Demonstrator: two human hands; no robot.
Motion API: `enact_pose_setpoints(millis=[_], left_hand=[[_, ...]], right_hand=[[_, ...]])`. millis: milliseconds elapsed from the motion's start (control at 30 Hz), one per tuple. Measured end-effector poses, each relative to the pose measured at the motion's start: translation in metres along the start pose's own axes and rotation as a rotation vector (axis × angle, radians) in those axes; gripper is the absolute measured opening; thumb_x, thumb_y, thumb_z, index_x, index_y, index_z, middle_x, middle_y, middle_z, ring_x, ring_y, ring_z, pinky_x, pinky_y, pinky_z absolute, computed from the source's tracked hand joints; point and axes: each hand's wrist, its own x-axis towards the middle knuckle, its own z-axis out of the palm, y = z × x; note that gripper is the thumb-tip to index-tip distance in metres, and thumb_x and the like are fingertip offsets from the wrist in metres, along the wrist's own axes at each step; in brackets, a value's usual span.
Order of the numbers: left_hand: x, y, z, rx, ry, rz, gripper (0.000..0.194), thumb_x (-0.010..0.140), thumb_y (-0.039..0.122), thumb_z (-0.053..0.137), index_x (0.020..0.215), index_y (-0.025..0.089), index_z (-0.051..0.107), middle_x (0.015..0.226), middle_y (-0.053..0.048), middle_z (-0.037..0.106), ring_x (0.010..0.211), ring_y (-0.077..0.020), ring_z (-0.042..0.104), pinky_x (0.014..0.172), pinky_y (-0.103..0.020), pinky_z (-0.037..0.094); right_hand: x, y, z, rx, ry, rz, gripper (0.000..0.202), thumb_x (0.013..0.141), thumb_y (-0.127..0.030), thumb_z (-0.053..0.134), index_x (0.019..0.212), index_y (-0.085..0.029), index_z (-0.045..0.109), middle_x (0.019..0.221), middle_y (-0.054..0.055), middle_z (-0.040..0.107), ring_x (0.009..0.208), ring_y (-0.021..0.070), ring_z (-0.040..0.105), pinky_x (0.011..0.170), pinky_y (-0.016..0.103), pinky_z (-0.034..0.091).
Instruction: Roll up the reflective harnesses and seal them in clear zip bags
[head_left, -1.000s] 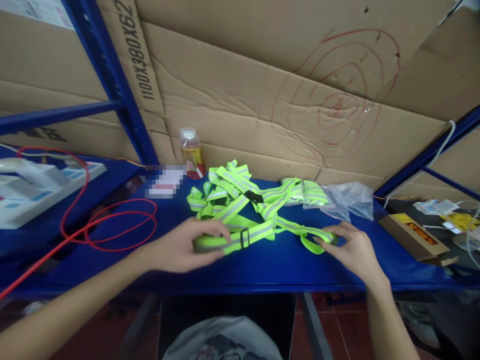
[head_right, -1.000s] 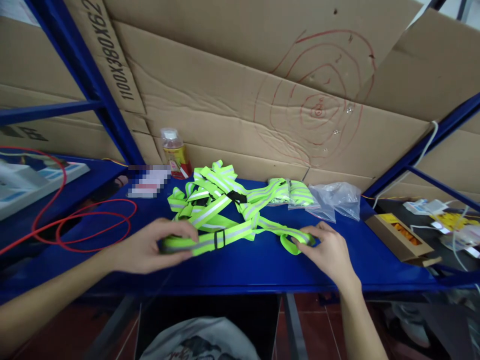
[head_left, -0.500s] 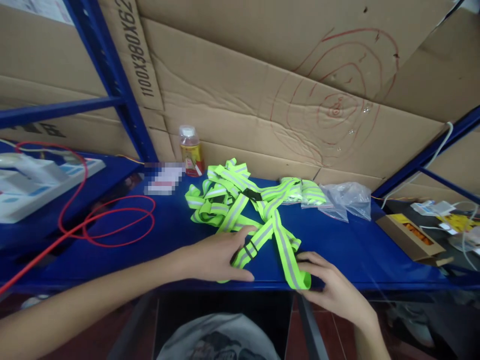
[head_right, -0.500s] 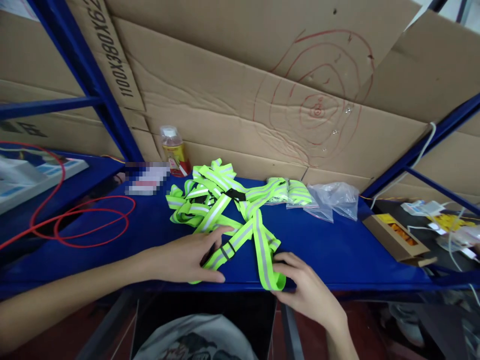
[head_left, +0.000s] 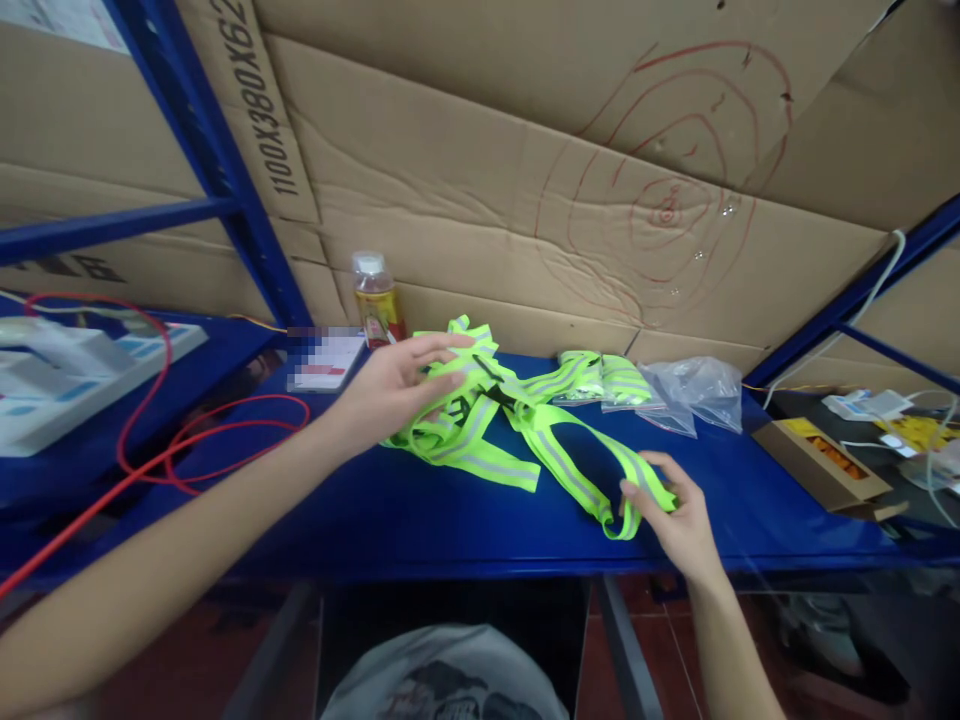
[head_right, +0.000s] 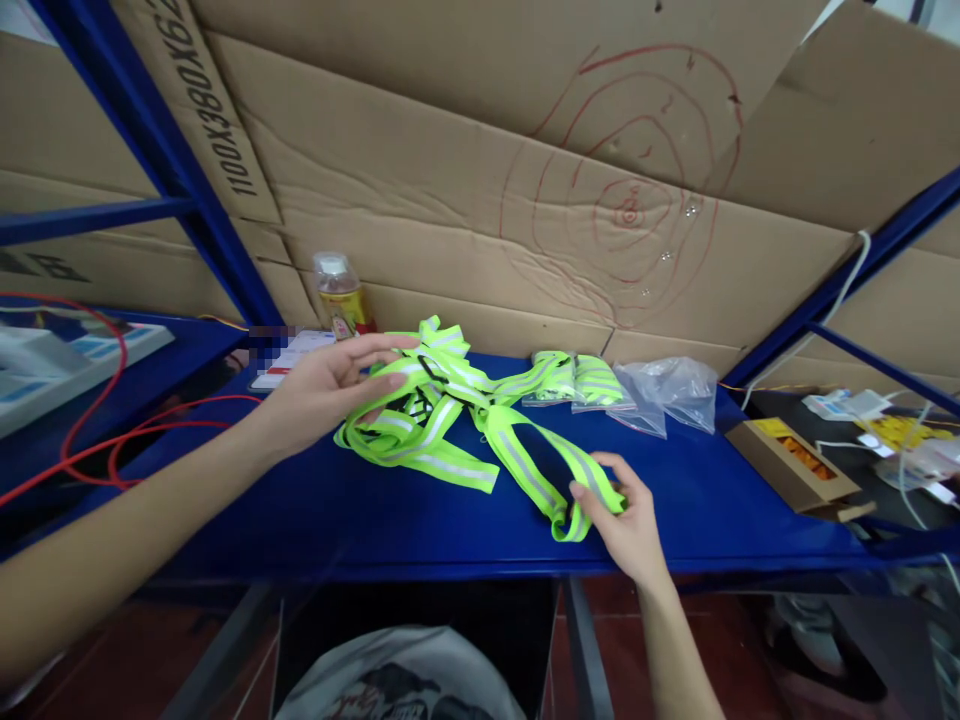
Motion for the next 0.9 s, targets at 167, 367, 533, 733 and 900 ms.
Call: enact_pose_setpoints(millis=[167, 367, 533, 733, 900], left_hand=[[0.037, 0.014, 0.007, -0.124, -0.001, 0.070, 0.064, 0.084, 0.048, 0.099, 0.137, 0.018, 0.079, 0.116, -0.011, 0.083, 0.068, -0.0122, 0.067, 0.056, -0.021, 0.049], [0.076, 0.028, 0.024, 0.005, -0.070, 0.368, 0.068, 0.077, 0.038, 0.102, 0.136, 0.013, 0.078, 0.124, -0.013, 0.081, 0.114, -0.0252, 0.077, 0.102, -0.036, 0.062], [0.088, 0.036, 0.037, 0.059, -0.144, 0.454, 0.042, 0.085, 0.026, 0.084, 0.124, 0.013, 0.081, 0.113, -0.010, 0.084, 0.105, -0.0227, 0.080, 0.098, -0.034, 0.063], [0.079, 0.051, 0.031, 0.097, -0.218, 0.504, 0.027, 0.082, 0.018, 0.072, 0.105, 0.015, 0.086, 0.102, -0.007, 0.085, 0.092, -0.0206, 0.081, 0.083, -0.030, 0.064], [0.075, 0.056, 0.023, 0.127, -0.225, 0.551, 0.020, 0.085, 0.018, 0.078, 0.102, 0.014, 0.086, 0.101, -0.008, 0.086, 0.094, -0.0218, 0.082, 0.085, -0.031, 0.066]], right_hand=[[0.012, -0.007, 0.011, 0.001, -0.059, -0.059, 0.049, 0.101, -0.071, 0.075, 0.076, -0.029, 0.075, 0.072, 0.006, 0.078, 0.063, 0.0293, 0.073, 0.064, 0.044, 0.062], [0.038, -0.034, 0.012, 0.161, -0.166, -0.365, 0.046, 0.099, -0.061, 0.083, 0.071, -0.026, 0.074, 0.146, 0.013, 0.082, 0.136, 0.0418, 0.078, 0.118, 0.061, 0.064], [0.040, -0.070, 0.035, 0.044, -0.682, -0.454, 0.044, 0.098, -0.051, 0.086, 0.068, -0.024, 0.068, 0.152, 0.013, 0.082, 0.133, 0.0389, 0.082, 0.118, 0.056, 0.062], [0.054, -0.078, 0.054, 0.002, -0.792, -0.525, 0.040, 0.111, -0.059, 0.070, 0.096, -0.026, 0.087, 0.137, 0.014, 0.088, 0.129, 0.0348, 0.085, 0.115, 0.047, 0.063], [0.100, -0.078, 0.058, -0.259, -0.290, -0.650, 0.035, 0.099, -0.029, 0.081, 0.133, -0.022, 0.078, 0.151, 0.016, 0.080, 0.149, 0.0356, 0.069, 0.133, 0.051, 0.048]])
